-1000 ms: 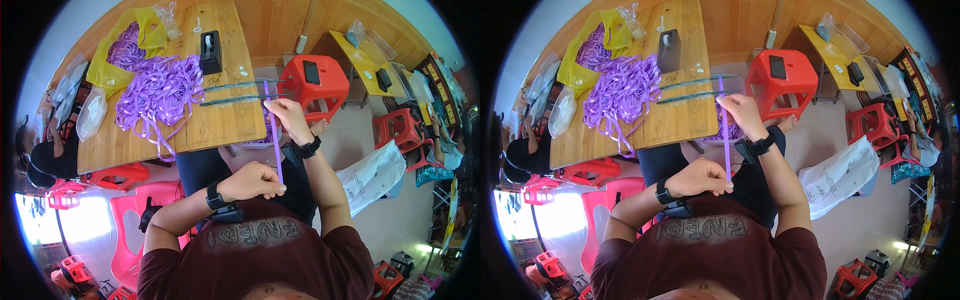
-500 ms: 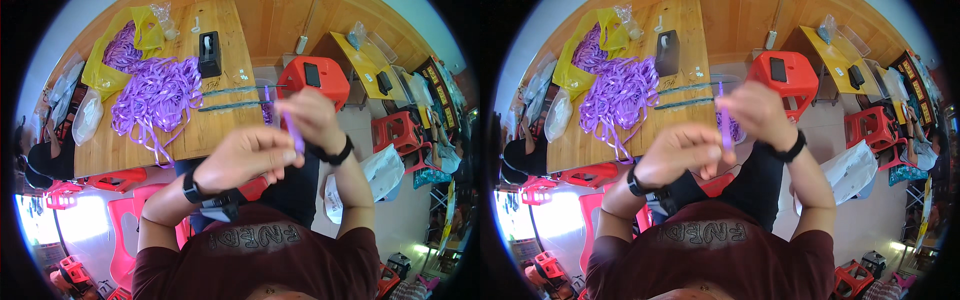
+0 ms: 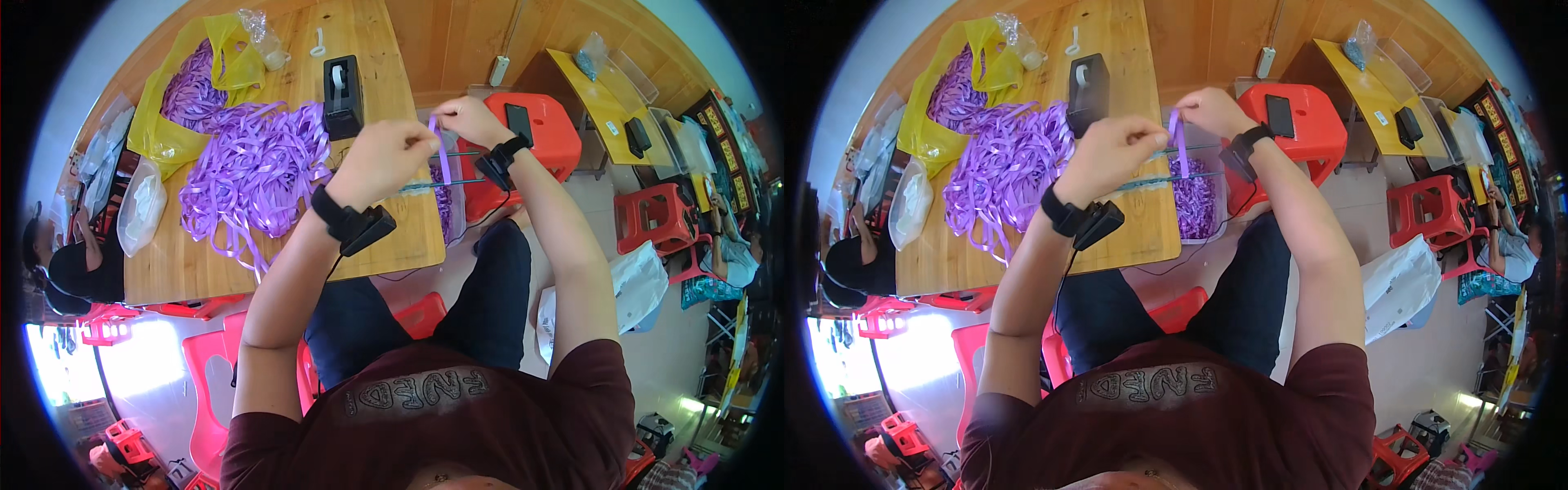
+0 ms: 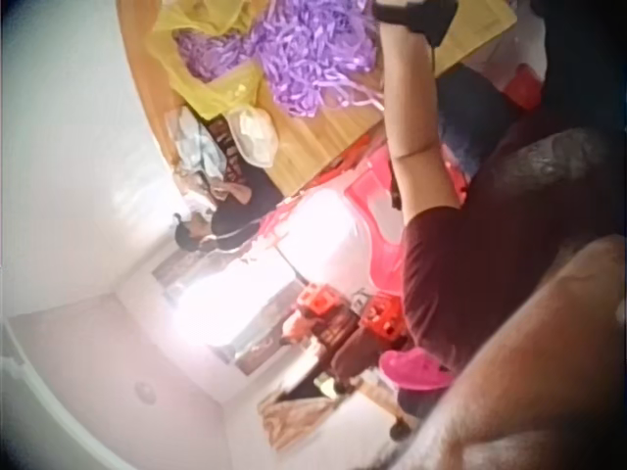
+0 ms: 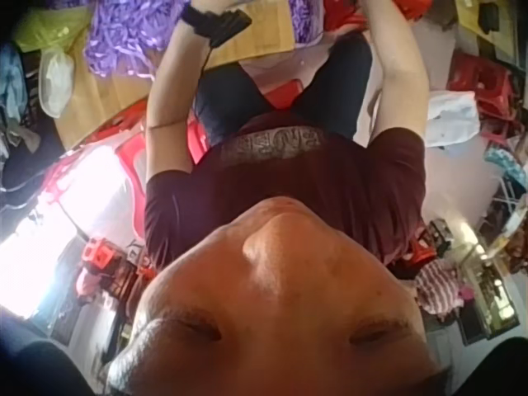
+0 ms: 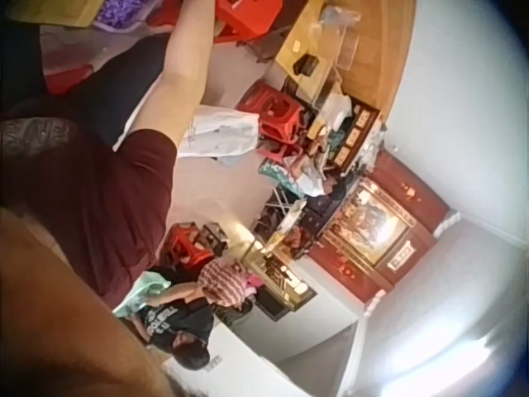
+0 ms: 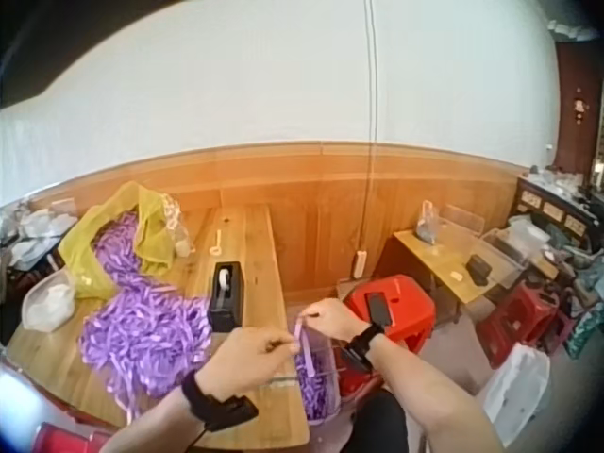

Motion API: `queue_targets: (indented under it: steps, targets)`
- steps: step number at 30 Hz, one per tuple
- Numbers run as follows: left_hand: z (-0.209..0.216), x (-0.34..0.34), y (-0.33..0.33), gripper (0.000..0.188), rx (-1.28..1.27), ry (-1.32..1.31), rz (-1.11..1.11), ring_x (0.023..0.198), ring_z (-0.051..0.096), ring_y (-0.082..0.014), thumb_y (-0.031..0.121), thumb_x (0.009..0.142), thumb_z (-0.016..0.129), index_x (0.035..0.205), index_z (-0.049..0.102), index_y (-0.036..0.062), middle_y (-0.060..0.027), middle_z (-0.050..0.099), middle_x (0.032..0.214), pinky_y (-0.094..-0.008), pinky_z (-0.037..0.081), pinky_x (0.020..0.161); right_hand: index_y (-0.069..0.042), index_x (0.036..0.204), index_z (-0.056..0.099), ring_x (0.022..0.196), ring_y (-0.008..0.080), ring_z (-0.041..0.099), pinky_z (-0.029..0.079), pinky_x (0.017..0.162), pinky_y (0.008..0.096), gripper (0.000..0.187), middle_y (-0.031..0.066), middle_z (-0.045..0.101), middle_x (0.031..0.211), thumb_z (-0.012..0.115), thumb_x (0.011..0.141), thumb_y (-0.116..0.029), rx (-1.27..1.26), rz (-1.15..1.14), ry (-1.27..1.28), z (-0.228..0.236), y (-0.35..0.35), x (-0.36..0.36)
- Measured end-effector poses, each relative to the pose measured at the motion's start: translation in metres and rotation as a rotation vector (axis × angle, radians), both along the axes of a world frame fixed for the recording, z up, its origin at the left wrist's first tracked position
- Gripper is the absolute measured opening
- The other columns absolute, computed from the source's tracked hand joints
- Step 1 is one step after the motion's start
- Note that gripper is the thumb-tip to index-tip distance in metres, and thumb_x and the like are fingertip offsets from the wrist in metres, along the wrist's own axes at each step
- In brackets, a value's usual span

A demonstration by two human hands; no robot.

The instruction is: Preparing and bundling purple ribbons using a metal guide and tape dispenser on a work table.

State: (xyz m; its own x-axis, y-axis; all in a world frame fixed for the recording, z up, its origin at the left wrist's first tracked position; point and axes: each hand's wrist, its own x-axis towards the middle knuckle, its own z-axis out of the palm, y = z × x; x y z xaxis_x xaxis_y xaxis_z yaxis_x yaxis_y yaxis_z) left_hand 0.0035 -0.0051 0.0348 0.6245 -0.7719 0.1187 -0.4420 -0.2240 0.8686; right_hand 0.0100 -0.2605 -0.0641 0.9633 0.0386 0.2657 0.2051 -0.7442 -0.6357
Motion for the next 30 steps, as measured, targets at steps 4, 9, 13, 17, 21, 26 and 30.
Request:
queue_targets:
  steps: [4,9,13,17,21,26,30]
  targets:
    - [-0.035,0.017,-0.015,0.024,0.223,-0.367,-0.103,0.083,0.064,-0.0286,0.024,0.091,0.061,0.1,0.072,0.0045,-0.0147,0.068,0.093,-0.0379,0.051,0.076,-0.004,0.087,0.072,0.066,0.0154,0.062,0.048,0.062,0.0314,0.02,0.0054,0.067,0.071,0.063,0.087,-0.021,0.186,0.066,0.271,-0.037,0.001,-0.009]
    - [-0.057,0.022,-0.026,0.028,0.253,-0.533,-0.09,0.1,0.061,-0.0336,0.029,0.092,0.057,0.098,0.074,0.0074,-0.0153,0.067,0.097,-0.0411,0.049,0.086,-0.004,0.082,0.072,0.062,0.0068,0.051,0.038,0.054,0.0245,0.023,-0.0002,0.06,0.067,0.061,0.093,-0.021,0.777,-0.109,0.525,-0.049,0.047,-0.06]
    - [-0.053,0.023,-0.034,0.026,0.297,-0.438,-0.098,0.1,0.062,-0.0319,0.03,0.089,0.06,0.095,0.075,0.0097,-0.0136,0.067,0.099,-0.0399,0.049,0.087,-0.007,0.085,0.071,0.06,0.0063,0.049,0.036,0.053,0.0231,0.019,-0.001,0.06,0.07,0.063,0.093,-0.022,0.642,-0.119,0.673,-0.076,0.037,-0.087]
    - [-0.053,0.033,-0.03,0.028,0.32,-0.343,-0.109,0.101,0.062,-0.0273,0.033,0.089,0.065,0.1,0.075,0.0098,-0.011,0.066,0.106,-0.0351,0.048,0.089,-0.006,0.095,0.069,0.06,0.0062,0.049,0.035,0.053,0.0223,0.013,-0.0018,0.061,0.075,0.067,0.089,-0.017,0.794,-0.263,0.5,-0.064,0.063,-0.106]
    - [-0.056,0.033,-0.033,0.027,0.287,-0.338,-0.122,0.101,0.062,-0.0262,0.032,0.089,0.065,0.101,0.075,0.0095,-0.0101,0.066,0.104,-0.035,0.048,0.089,-0.005,0.096,0.068,0.061,0.0052,0.048,0.035,0.053,0.0218,0.012,-0.0034,0.059,0.075,0.066,0.089,-0.016,0.886,-0.252,0.271,-0.063,0.085,-0.104]
    - [-0.054,0.03,-0.031,0.027,0.284,-0.335,-0.13,0.101,0.062,-0.0262,0.032,0.089,0.065,0.101,0.075,0.0097,-0.0102,0.066,0.103,-0.0348,0.048,0.09,-0.002,0.085,0.067,0.063,0.006,0.047,0.036,0.058,0.0228,0.014,-0.0027,0.054,0.07,0.061,0.09,-0.013,1.003,-0.151,0.345,-0.082,0.091,-0.111]
    - [-0.054,0.03,-0.028,0.027,0.287,-0.327,-0.124,0.101,0.062,-0.0262,0.032,0.089,0.065,0.101,0.076,0.0099,-0.01,0.066,0.104,-0.0349,0.048,0.09,-0.002,0.08,0.065,0.064,0.0059,0.046,0.035,0.06,0.0224,0.02,-0.0037,0.052,0.067,0.062,0.092,-0.017,1.207,0.163,0.382,-0.085,0.094,-0.154]
